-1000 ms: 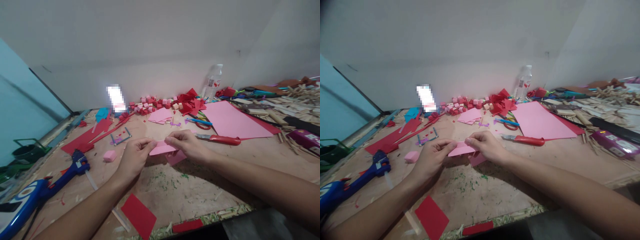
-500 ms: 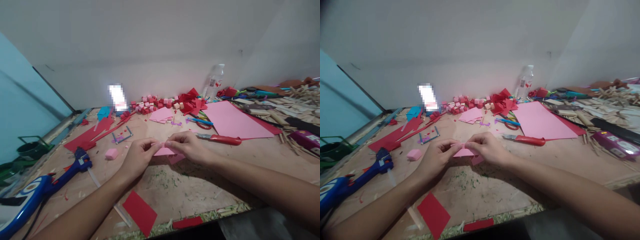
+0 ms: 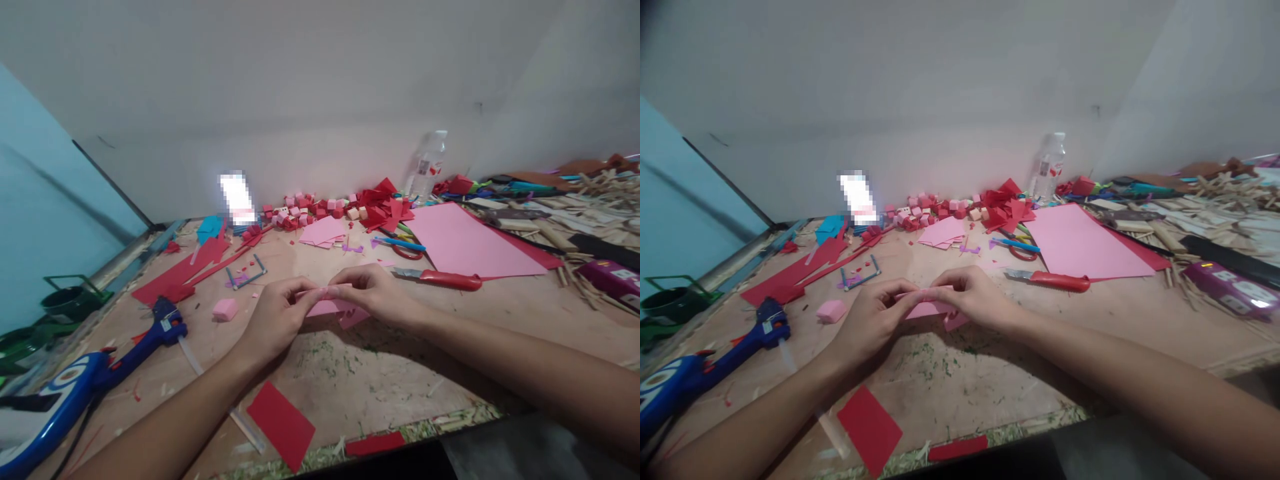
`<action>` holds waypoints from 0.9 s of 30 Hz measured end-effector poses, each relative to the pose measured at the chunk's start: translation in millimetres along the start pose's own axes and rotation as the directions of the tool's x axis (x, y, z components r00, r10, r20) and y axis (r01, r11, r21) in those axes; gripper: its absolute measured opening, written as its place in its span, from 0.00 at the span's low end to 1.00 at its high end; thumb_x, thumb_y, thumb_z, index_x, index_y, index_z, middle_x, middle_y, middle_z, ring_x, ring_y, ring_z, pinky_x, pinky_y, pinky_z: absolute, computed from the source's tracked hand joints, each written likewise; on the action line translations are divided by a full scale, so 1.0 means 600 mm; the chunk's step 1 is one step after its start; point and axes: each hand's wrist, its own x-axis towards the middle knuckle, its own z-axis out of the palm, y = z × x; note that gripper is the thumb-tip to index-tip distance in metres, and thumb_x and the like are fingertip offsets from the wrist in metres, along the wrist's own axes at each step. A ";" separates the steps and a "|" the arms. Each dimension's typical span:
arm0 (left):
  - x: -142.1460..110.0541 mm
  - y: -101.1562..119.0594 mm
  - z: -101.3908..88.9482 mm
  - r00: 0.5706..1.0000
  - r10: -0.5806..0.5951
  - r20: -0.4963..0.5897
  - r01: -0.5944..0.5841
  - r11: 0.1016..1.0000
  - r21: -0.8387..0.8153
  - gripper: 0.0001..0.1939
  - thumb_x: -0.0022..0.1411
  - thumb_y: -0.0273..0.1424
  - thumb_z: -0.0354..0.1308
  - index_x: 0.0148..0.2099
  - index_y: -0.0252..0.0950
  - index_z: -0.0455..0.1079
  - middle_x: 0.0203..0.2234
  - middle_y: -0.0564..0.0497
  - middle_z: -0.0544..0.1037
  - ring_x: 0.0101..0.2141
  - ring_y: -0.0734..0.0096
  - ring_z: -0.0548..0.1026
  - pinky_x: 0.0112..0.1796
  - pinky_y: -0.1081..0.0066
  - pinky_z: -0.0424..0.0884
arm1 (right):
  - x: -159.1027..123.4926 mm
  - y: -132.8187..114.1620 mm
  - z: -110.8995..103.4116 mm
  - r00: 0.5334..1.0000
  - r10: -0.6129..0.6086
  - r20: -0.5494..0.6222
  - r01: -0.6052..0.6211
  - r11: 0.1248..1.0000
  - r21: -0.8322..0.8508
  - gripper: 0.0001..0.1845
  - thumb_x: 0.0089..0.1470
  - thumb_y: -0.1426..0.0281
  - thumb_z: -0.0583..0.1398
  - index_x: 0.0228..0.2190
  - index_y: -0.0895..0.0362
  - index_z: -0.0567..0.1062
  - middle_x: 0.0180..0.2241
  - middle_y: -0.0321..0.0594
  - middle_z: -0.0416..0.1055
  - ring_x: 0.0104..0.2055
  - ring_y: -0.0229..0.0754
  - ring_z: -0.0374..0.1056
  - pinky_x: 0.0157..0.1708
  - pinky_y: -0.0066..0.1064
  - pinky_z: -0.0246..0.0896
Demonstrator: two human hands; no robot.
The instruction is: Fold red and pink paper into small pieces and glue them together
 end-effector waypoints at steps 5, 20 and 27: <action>0.002 -0.006 -0.003 1.000 -0.012 -0.024 0.012 1.000 0.017 0.14 0.66 0.38 0.61 0.29 0.35 0.76 0.25 0.51 0.78 0.29 0.68 0.73 0.31 0.71 0.66 | 0.002 -0.005 -0.001 0.998 0.056 0.025 -0.058 0.995 0.078 0.17 0.59 0.62 0.63 0.24 0.59 0.78 0.22 0.36 0.70 0.24 0.36 0.64 0.25 0.28 0.59; 0.007 -0.021 -0.010 1.000 -0.003 0.024 0.008 0.977 -0.215 0.06 0.62 0.34 0.65 0.41 0.38 0.78 0.48 0.46 0.79 0.44 0.60 0.80 0.42 0.64 0.78 | 0.013 0.000 -0.004 0.956 0.288 -0.045 -0.224 0.823 0.522 0.18 0.49 0.58 0.73 0.29 0.60 0.79 0.22 0.36 0.75 0.22 0.35 0.71 0.26 0.28 0.69; 0.003 -0.021 -0.010 0.996 0.089 -0.018 -0.090 0.995 -0.052 0.04 0.64 0.34 0.67 0.39 0.40 0.81 0.36 0.51 0.82 0.37 0.67 0.79 0.37 0.71 0.74 | 0.009 -0.002 -0.003 0.918 0.366 0.151 -0.376 0.689 0.620 0.16 0.46 0.64 0.75 0.31 0.62 0.80 0.27 0.43 0.78 0.25 0.36 0.75 0.28 0.25 0.72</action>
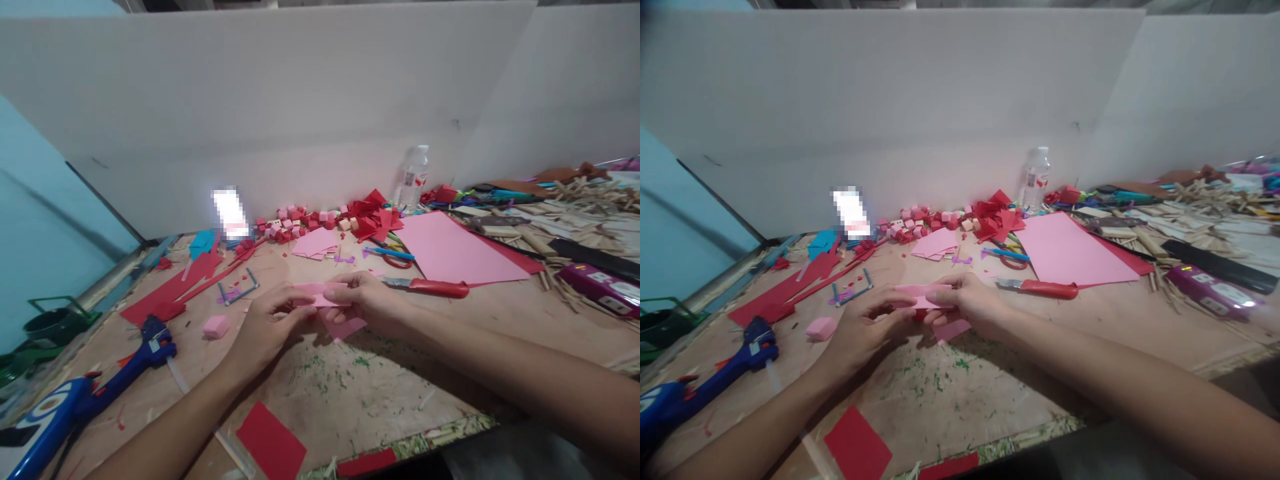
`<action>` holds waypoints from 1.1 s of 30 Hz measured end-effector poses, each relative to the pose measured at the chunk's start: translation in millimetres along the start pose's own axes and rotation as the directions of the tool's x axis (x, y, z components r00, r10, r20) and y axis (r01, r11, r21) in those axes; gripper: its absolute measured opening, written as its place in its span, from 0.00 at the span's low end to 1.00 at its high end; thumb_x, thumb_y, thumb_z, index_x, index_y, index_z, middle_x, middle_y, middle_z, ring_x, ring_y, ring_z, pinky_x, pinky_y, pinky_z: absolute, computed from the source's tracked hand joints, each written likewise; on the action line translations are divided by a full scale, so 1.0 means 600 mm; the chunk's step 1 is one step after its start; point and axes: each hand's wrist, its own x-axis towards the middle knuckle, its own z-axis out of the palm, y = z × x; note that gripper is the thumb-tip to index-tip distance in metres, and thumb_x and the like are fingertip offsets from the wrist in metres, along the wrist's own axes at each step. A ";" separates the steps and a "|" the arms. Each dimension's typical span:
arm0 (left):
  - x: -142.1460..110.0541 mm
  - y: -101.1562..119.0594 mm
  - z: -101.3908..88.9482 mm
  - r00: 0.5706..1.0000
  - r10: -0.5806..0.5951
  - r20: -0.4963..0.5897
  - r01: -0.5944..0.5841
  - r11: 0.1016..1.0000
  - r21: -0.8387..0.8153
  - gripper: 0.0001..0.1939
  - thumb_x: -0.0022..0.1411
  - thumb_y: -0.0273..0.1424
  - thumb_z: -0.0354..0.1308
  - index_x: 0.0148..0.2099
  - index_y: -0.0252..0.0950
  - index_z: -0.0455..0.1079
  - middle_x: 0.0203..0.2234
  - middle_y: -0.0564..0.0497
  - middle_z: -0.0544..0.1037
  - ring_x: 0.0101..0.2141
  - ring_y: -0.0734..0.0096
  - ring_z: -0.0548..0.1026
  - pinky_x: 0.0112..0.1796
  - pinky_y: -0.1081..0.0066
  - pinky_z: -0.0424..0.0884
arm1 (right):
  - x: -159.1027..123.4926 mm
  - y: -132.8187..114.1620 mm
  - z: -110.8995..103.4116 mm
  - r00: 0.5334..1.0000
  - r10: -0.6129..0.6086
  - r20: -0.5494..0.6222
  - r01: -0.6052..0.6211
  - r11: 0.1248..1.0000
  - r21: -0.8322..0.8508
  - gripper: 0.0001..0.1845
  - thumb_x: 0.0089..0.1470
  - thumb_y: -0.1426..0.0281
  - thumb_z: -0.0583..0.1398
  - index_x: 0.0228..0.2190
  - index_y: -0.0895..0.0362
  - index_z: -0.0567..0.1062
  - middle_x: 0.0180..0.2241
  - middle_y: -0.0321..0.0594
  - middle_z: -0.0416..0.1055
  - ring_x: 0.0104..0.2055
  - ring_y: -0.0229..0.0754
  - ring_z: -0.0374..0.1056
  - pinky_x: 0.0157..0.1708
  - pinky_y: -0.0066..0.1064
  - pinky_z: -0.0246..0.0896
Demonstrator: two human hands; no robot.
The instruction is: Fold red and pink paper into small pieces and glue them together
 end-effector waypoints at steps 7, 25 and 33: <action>0.001 0.011 0.002 1.000 0.002 -0.004 -0.002 1.000 0.021 0.05 0.62 0.33 0.67 0.40 0.40 0.83 0.39 0.48 0.83 0.40 0.62 0.80 0.40 0.68 0.76 | -0.001 0.000 -0.001 0.999 -0.051 0.001 0.051 0.998 -0.044 0.11 0.51 0.67 0.72 0.30 0.62 0.79 0.25 0.41 0.78 0.24 0.35 0.74 0.28 0.24 0.72; 0.002 0.011 0.011 0.991 -0.134 0.000 0.132 0.979 -0.155 0.08 0.63 0.34 0.65 0.40 0.41 0.85 0.44 0.46 0.85 0.36 0.64 0.80 0.34 0.69 0.75 | 0.002 0.004 0.003 0.988 -0.151 0.021 0.152 0.984 -0.089 0.16 0.46 0.63 0.75 0.33 0.61 0.82 0.26 0.41 0.81 0.27 0.37 0.77 0.32 0.28 0.75; 0.001 0.007 0.013 0.978 -0.183 -0.104 0.159 0.966 -0.203 0.08 0.61 0.36 0.67 0.34 0.37 0.84 0.28 0.50 0.83 0.25 0.73 0.73 0.25 0.75 0.68 | -0.011 -0.007 0.011 0.963 -0.244 0.111 0.265 0.928 -0.261 0.18 0.48 0.65 0.74 0.40 0.60 0.83 0.33 0.40 0.82 0.30 0.38 0.77 0.32 0.30 0.75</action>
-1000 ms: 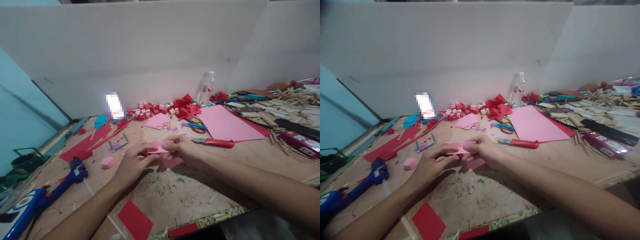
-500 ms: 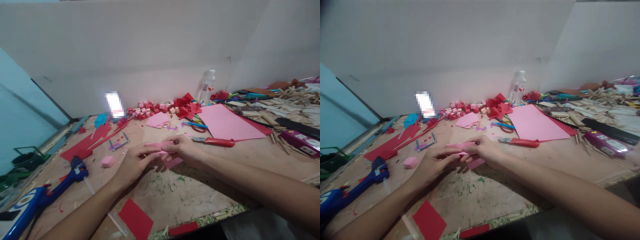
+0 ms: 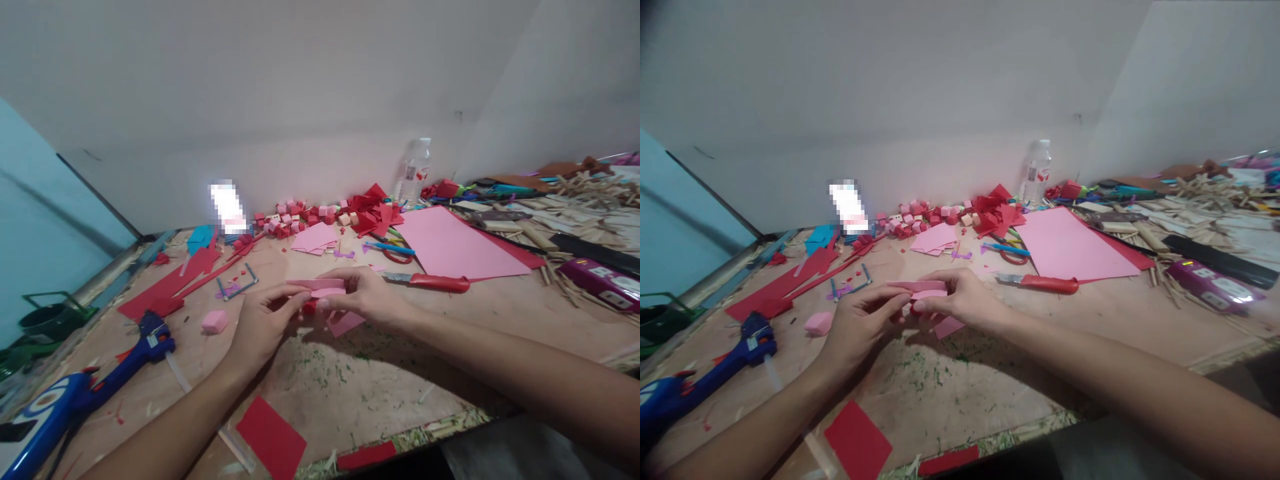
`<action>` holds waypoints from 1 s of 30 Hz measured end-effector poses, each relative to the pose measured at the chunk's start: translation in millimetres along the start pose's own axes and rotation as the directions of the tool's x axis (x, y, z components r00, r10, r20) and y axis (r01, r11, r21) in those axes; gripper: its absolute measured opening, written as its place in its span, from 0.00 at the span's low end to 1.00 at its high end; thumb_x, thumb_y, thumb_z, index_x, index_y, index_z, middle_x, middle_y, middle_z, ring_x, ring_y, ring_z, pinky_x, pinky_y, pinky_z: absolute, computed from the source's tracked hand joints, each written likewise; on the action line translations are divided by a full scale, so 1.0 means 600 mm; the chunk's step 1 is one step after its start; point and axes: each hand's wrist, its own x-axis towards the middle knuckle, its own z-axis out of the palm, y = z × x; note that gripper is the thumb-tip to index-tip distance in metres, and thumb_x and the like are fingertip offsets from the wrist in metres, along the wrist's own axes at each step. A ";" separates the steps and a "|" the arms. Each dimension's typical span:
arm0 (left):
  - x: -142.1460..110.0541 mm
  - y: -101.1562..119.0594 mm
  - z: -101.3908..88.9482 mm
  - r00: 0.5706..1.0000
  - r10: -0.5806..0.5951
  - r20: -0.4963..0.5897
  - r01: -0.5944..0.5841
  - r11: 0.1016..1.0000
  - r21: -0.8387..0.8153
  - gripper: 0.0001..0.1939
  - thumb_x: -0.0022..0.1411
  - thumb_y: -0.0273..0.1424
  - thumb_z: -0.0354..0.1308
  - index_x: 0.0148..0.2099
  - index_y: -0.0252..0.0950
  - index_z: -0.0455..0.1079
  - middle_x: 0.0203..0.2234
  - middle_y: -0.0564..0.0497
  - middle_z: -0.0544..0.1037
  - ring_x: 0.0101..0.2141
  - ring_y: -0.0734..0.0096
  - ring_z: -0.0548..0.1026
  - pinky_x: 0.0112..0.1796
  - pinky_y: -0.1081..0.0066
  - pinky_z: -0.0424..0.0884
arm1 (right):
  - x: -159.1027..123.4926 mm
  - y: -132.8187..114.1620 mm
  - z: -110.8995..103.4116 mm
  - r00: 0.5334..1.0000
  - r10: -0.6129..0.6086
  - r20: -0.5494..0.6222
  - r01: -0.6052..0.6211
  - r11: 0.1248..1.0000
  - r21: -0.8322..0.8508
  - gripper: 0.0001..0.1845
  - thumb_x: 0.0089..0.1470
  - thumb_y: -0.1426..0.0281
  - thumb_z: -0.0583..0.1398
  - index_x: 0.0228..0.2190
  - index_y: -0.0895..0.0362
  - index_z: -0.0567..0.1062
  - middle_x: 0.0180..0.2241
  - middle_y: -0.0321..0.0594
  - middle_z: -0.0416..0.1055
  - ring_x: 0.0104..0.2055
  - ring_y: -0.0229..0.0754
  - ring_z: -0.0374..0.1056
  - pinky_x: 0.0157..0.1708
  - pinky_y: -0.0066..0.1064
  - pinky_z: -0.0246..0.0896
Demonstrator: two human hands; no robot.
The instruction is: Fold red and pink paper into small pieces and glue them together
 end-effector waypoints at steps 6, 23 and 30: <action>-0.003 -0.003 0.002 1.000 0.000 -0.013 0.000 1.000 0.018 0.10 0.60 0.37 0.67 0.34 0.34 0.77 0.22 0.52 0.78 0.21 0.75 0.72 0.20 0.78 0.66 | -0.001 0.001 0.003 1.000 -0.014 -0.002 0.014 1.000 0.000 0.11 0.51 0.68 0.71 0.36 0.61 0.83 0.30 0.38 0.81 0.28 0.36 0.76 0.30 0.27 0.74; -0.003 -0.003 -0.008 0.977 -0.103 0.187 0.132 0.979 -0.155 0.14 0.65 0.38 0.62 0.48 0.34 0.74 0.22 0.56 0.70 0.20 0.76 0.67 0.18 0.78 0.65 | -0.001 0.002 -0.002 0.998 0.067 0.019 -0.067 0.998 0.000 0.20 0.48 0.59 0.74 0.38 0.61 0.84 0.28 0.40 0.81 0.28 0.38 0.77 0.30 0.28 0.74; 0.005 -0.009 -0.015 0.982 -0.063 0.178 0.092 0.983 -0.157 0.14 0.65 0.37 0.62 0.49 0.35 0.75 0.22 0.56 0.70 0.20 0.76 0.68 0.18 0.78 0.65 | 0.002 0.008 -0.010 0.992 0.107 0.070 -0.111 0.992 0.064 0.19 0.49 0.60 0.74 0.36 0.62 0.83 0.29 0.41 0.81 0.29 0.37 0.78 0.32 0.27 0.73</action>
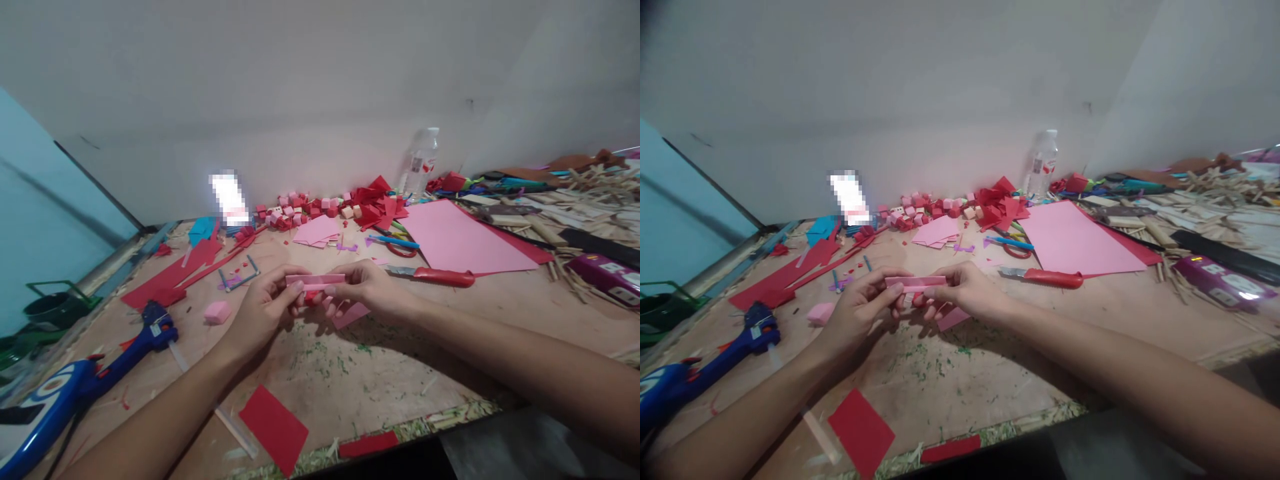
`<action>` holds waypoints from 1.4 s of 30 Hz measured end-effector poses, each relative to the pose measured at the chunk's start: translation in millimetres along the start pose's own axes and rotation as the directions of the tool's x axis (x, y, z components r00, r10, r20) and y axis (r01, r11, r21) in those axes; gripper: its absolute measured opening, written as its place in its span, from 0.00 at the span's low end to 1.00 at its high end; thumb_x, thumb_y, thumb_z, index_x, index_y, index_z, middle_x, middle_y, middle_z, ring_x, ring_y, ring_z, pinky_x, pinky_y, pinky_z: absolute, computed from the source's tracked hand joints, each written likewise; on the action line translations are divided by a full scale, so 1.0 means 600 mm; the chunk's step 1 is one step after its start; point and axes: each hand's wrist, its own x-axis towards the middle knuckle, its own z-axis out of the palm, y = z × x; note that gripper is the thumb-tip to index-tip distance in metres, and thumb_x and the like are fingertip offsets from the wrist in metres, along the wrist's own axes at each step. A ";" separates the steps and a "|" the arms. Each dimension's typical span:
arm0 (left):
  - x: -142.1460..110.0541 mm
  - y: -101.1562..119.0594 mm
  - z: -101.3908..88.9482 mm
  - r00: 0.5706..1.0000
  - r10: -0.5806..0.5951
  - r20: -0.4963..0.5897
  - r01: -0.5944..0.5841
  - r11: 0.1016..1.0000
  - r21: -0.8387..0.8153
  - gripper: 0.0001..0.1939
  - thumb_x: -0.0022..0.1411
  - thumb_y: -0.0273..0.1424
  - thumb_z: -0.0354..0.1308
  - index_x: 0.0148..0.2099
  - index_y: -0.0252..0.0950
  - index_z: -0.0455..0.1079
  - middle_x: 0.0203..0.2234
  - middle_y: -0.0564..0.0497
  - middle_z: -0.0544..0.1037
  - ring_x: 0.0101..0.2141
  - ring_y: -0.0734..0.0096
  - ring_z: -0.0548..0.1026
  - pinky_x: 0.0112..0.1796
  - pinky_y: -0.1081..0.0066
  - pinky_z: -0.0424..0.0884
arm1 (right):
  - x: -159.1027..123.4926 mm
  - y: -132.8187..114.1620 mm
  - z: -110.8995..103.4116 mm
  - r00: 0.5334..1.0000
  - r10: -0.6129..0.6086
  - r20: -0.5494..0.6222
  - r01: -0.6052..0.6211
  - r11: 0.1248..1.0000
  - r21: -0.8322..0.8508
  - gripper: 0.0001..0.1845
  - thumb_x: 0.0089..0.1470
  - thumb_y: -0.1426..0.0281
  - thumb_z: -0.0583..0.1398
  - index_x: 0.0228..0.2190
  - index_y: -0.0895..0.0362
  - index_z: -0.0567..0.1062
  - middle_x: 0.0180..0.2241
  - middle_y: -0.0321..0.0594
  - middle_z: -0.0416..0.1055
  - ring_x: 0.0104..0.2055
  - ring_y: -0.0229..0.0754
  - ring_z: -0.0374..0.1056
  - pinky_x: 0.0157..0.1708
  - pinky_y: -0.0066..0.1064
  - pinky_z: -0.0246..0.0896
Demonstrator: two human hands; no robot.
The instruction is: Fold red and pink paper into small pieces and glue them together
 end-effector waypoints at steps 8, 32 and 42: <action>0.002 0.009 -0.002 0.999 0.013 -0.030 -0.013 1.000 -0.001 0.13 0.64 0.35 0.63 0.50 0.37 0.74 0.21 0.57 0.71 0.19 0.74 0.69 0.18 0.77 0.68 | 0.003 0.003 -0.003 0.999 -0.016 0.034 0.015 1.000 0.022 0.17 0.52 0.60 0.72 0.36 0.62 0.83 0.31 0.43 0.81 0.28 0.38 0.78 0.33 0.29 0.74; 0.007 -0.005 0.011 0.974 -0.204 -0.098 0.189 0.972 -0.140 0.15 0.54 0.40 0.70 0.34 0.32 0.79 0.19 0.52 0.75 0.17 0.74 0.70 0.15 0.76 0.66 | 0.004 0.009 0.020 0.977 0.169 -0.129 -0.120 0.940 0.320 0.13 0.57 0.79 0.63 0.43 0.63 0.84 0.26 0.45 0.81 0.23 0.37 0.75 0.25 0.26 0.71; 0.001 0.001 0.011 0.970 -0.242 -0.005 0.239 0.960 -0.148 0.17 0.56 0.43 0.69 0.30 0.31 0.78 0.20 0.50 0.75 0.20 0.75 0.70 0.19 0.76 0.66 | 0.000 0.020 0.014 0.982 0.155 -0.108 -0.131 0.971 0.202 0.13 0.56 0.70 0.67 0.44 0.59 0.84 0.27 0.42 0.81 0.24 0.38 0.76 0.23 0.26 0.72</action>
